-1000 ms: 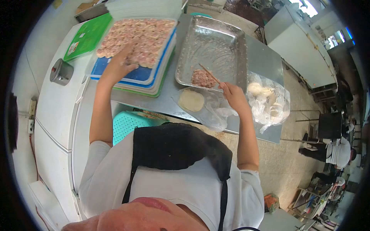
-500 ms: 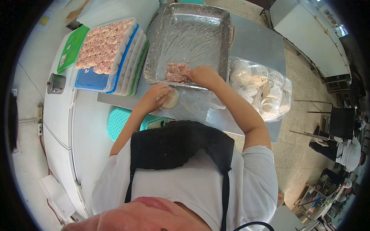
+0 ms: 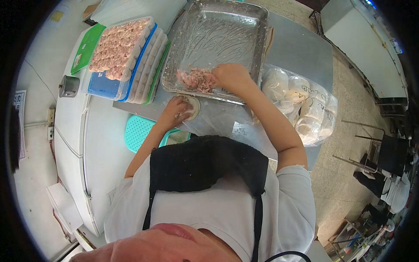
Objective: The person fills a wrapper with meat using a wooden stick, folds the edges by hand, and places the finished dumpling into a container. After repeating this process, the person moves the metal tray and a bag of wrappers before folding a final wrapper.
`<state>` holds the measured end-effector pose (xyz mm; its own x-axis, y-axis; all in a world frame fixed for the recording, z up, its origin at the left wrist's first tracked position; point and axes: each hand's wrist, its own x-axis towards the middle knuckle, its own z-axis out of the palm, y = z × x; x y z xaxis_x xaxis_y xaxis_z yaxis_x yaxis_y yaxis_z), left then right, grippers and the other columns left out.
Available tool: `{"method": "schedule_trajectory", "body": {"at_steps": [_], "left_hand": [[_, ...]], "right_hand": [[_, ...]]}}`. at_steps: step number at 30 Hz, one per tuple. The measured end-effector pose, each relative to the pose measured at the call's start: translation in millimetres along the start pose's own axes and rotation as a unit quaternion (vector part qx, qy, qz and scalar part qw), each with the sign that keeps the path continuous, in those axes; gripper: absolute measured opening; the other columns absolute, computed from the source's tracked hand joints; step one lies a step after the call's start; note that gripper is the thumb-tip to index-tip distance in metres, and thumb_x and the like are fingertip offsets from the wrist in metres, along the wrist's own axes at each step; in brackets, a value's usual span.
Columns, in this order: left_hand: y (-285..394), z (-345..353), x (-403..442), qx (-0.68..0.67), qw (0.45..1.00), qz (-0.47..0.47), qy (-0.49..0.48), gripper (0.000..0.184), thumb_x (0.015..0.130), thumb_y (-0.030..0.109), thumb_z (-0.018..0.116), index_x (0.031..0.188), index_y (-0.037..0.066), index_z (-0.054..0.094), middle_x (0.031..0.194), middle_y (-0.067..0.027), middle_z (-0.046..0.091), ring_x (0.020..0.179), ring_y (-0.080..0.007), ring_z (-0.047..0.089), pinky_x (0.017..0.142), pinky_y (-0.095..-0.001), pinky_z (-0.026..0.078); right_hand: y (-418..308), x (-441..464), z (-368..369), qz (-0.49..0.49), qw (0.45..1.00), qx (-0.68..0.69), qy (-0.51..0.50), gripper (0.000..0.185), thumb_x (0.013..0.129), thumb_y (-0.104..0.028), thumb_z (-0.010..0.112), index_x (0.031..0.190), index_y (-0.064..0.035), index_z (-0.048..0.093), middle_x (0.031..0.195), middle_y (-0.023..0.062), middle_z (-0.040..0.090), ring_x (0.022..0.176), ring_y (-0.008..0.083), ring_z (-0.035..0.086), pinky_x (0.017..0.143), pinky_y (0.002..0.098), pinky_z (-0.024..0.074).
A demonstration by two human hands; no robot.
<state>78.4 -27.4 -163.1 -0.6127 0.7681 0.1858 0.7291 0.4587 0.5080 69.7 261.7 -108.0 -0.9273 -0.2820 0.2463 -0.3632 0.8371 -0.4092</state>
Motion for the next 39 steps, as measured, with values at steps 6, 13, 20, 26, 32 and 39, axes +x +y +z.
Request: {"method": "schedule_trajectory", "body": {"at_steps": [6, 13, 20, 26, 32, 39], "left_hand": [[-11.5, -9.7, 6.0, -0.106, 0.994, -0.019, 0.024, 0.017, 0.081, 0.019, 0.069, 0.095, 0.008, 0.068, 0.1, -0.011, 0.062, 0.096, -0.0328, 0.057, 0.086, -0.0408, 0.046], [-25.0, -53.2, 25.2, -0.305, 0.945, -0.107, -0.052, 0.024, 0.089, 0.018, 0.063, 0.109, 0.003, 0.065, 0.109, -0.0083, 0.065, 0.1, -0.0231, 0.062, 0.086, -0.035, 0.049], [-13.9, -82.1, 72.6, -0.675, 0.704, -0.188, 0.119, 0.047, 0.098, 0.022, 0.052, 0.135, -0.003, 0.038, 0.13, -0.0101, 0.052, 0.116, -0.0204, 0.054, 0.1, -0.0361, 0.044], [19.6, -120.2, 101.0, -0.908, 0.41, -0.055, 0.073, 0.068, 0.096, 0.054, 0.042, 0.132, -0.005, 0.042, 0.13, -0.0173, 0.052, 0.121, -0.0305, 0.05, 0.106, -0.0436, 0.037], [-24.0, -82.1, 109.7, -0.833, 0.47, -0.197, 0.214, 0.078, 0.091, 0.065, 0.039, 0.126, -0.004, 0.047, 0.129, -0.0198, 0.052, 0.121, -0.0326, 0.049, 0.107, -0.0506, 0.033], [-1.9, -92.7, 108.4, -0.846, 0.422, -0.253, 0.206, 0.068, 0.09, 0.063, 0.047, 0.114, -0.001, 0.054, 0.113, -0.0187, 0.056, 0.107, -0.0304, 0.053, 0.099, -0.0502, 0.04]], "right_hand": [[-24.2, 1.1, 31.6, 0.056, 0.985, -0.049, -0.157, 0.036, 0.094, -0.036, 0.053, 0.085, -0.0043, 0.069, 0.08, 0.0193, 0.067, 0.076, 0.038, 0.064, 0.07, 0.0447, 0.0508], [-34.8, -7.3, -3.8, 0.197, 0.94, 0.266, -0.085, 0.04, 0.094, -0.037, 0.056, 0.099, 0.0002, 0.07, 0.067, 0.0093, 0.054, 0.066, 0.0192, 0.051, 0.062, 0.0336, 0.0414], [-78.0, -3.4, -24.2, 0.266, 0.862, 0.421, 0.089, 0.035, 0.096, -0.036, 0.058, 0.113, -0.008, 0.07, 0.067, -0.0049, 0.048, 0.062, 0.005, 0.039, 0.055, 0.0214, 0.0321], [-90.6, 12.0, 20.0, 0.09, 0.944, 0.171, 0.268, 0.032, 0.094, -0.029, 0.059, 0.119, -0.0099, 0.066, 0.077, 0.0092, 0.064, 0.064, 0.0192, 0.059, 0.06, 0.0322, 0.0452], [-137.7, -2.0, -52.0, 0.238, 0.958, -0.145, -0.063, 0.029, 0.094, -0.026, 0.056, 0.116, -0.0096, 0.064, 0.092, 0.0163, 0.066, 0.084, 0.0378, 0.064, 0.073, 0.043, 0.0517], [-113.8, -8.0, -47.7, 0.112, 0.985, -0.132, 0.001, 0.026, 0.094, -0.024, 0.051, 0.115, -0.0123, 0.062, 0.082, 0.0143, 0.063, 0.077, 0.0343, 0.065, 0.064, 0.0436, 0.0522]]}}
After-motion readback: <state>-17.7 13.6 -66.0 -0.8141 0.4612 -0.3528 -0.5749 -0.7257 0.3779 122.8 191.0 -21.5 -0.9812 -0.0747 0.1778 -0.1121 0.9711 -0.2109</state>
